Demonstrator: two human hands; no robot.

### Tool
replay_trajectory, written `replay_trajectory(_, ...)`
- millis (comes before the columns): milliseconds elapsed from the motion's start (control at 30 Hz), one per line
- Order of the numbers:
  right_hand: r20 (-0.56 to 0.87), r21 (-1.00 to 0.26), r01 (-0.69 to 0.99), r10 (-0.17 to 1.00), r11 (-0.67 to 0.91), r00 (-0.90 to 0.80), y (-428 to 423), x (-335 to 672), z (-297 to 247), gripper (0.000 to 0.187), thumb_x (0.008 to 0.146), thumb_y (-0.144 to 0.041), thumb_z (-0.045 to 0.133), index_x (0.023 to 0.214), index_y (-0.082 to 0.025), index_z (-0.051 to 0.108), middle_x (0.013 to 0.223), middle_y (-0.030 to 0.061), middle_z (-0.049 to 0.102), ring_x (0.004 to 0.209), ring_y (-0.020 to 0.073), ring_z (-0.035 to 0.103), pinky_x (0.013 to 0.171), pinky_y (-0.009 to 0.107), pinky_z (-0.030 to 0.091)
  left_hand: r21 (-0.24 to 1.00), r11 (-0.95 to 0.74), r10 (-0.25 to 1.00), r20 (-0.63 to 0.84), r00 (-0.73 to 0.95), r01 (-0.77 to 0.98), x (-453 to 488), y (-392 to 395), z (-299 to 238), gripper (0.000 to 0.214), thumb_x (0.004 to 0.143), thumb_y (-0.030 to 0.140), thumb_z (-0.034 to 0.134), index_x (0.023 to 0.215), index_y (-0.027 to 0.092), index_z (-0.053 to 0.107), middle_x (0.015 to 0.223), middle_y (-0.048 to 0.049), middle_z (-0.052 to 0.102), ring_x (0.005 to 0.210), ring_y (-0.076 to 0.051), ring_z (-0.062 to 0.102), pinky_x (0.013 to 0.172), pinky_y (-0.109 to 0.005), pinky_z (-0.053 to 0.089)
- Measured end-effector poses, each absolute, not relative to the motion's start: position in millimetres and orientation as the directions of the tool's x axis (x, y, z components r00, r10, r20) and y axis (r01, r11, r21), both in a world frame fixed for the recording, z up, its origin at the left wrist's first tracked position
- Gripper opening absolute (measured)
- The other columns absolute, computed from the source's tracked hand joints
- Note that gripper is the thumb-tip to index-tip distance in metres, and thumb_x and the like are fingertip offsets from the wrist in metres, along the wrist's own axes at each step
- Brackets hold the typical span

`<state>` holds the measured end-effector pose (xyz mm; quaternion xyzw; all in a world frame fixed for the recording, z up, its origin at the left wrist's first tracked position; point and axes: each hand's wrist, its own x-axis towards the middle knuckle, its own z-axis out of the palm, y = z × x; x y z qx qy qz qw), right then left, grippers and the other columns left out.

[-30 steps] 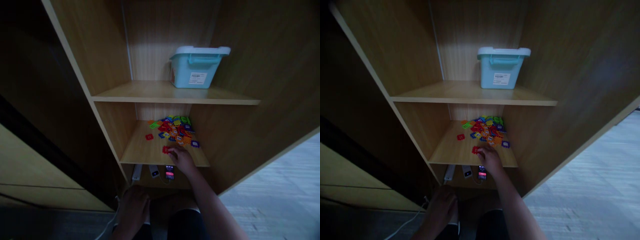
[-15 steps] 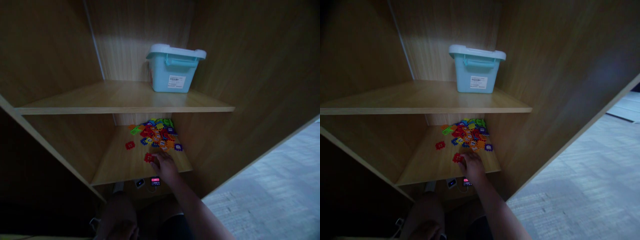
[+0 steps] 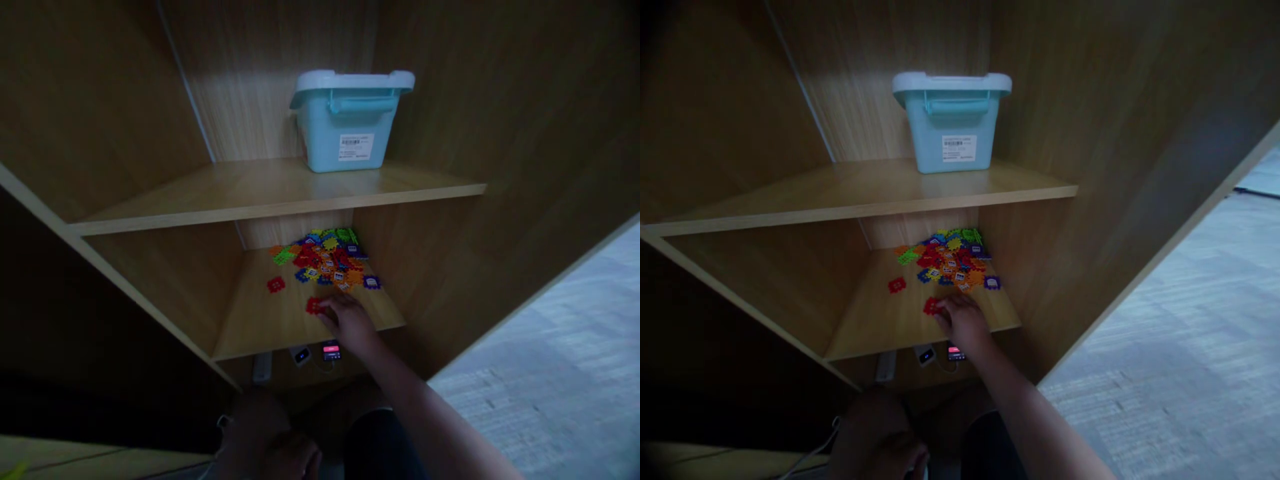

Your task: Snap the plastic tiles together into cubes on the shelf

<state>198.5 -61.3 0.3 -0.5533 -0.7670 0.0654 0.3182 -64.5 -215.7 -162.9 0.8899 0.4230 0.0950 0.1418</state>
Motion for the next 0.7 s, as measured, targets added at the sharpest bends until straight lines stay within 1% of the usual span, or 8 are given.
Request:
replay_trajectory(100,0.433,-0.451,0.801,0.881,0.394,-0.190,-60,200,-1,0.010,0.099,-0.032,0.071,0.107,-0.027,0.075,0.112,0.0054,0.078,0.105,0.0265,0.069,0.100,0.043,0.051,0.369,-0.580,0.772,-0.037,0.634,0.727,-53,-222,-154,0.012,0.090,0.016,0.063,0.090,0.024,0.072,0.090,-0.0025,0.079,0.081,-0.020,0.072,0.077,-0.028,0.054)
replay_trajectory(167,0.443,-0.444,0.791,0.871,0.420,-0.213,-59,202,-3,0.011,0.100,-0.031,0.069,0.108,-0.027,0.075,0.113,0.0057,0.077,0.107,0.0260,0.069,0.102,0.044,0.051,0.380,-0.575,0.752,-0.103,0.652,0.724,-45,-227,-144,0.011,0.091,0.019,0.064,0.092,0.024,0.073,0.090,-0.0032,0.079,0.084,-0.021,0.073,0.080,-0.030,0.055)
replay_trajectory(233,0.452,-0.445,0.788,0.866,0.426,-0.212,-59,202,-4,0.010,0.099,-0.031,0.069,0.107,-0.028,0.075,0.111,0.0053,0.078,0.107,0.0260,0.069,0.101,0.043,0.051,0.386,-0.563,0.738,-0.163,0.655,0.730,-39,-230,-131,0.011,0.092,0.019,0.063,0.090,0.023,0.074,0.092,-0.0045,0.079,0.084,-0.021,0.073,0.079,-0.030,0.055)
replay_trajectory(367,0.461,-0.453,0.776,0.860,0.439,-0.217,-60,203,-5,0.011,0.099,-0.030,0.069,0.107,-0.028,0.075,0.111,0.0046,0.078,0.106,0.0255,0.069,0.098,0.043,0.052,0.439,-0.501,0.787,-0.128,0.604,0.746,-38,-235,-111,0.017,0.096,0.019,0.059,0.092,0.024,0.074,0.093,-0.0035,0.079,0.086,-0.019,0.073,0.078,-0.027,0.054)
replay_trajectory(467,0.459,-0.436,0.790,0.862,0.430,-0.216,-61,202,-4,0.009,0.099,-0.029,0.069,0.105,-0.027,0.075,0.110,0.0046,0.078,0.105,0.0255,0.069,0.097,0.042,0.052,0.476,-0.454,0.814,-0.122,0.568,0.754,-38,-235,-112,0.019,0.097,0.018,0.057,0.093,0.024,0.075,0.093,-0.0024,0.079,0.083,-0.017,0.073,0.076,-0.025,0.053)
replay_trajectory(600,0.453,-0.402,0.811,0.862,0.425,-0.227,-61,201,-2,0.008,0.099,-0.029,0.069,0.106,-0.026,0.074,0.111,0.0048,0.078,0.105,0.0262,0.069,0.100,0.043,0.050,0.472,-0.407,0.810,-0.208,0.548,0.782,-36,-238,-116,0.015,0.093,0.017,0.063,0.093,0.024,0.076,0.094,-0.0037,0.079,0.088,-0.020,0.074,0.082,-0.029,0.056)
replay_trajectory(667,0.447,-0.404,0.811,0.864,0.424,-0.230,-61,200,-2,0.009,0.099,-0.029,0.070,0.107,-0.026,0.073,0.111,0.0049,0.077,0.105,0.0261,0.069,0.101,0.043,0.050,0.527,-0.354,0.795,-0.266,0.546,0.772,-38,-247,-106,0.014,0.093,0.019,0.065,0.093,0.028,0.076,0.092,-0.0025,0.077,0.087,-0.021,0.073,0.082,-0.031,0.058)
replay_trajectory(700,0.444,-0.410,0.810,0.867,0.420,-0.225,-61,200,-1,0.009,0.099,-0.029,0.071,0.106,-0.026,0.073,0.111,0.0049,0.077,0.104,0.0260,0.068,0.101,0.043,0.050,0.585,-0.316,0.790,-0.273,0.548,0.747,-41,-255,-97,0.014,0.096,0.024,0.065,0.094,0.032,0.077,0.095,-0.0018,0.077,0.090,-0.021,0.073,0.082,-0.032,0.059)
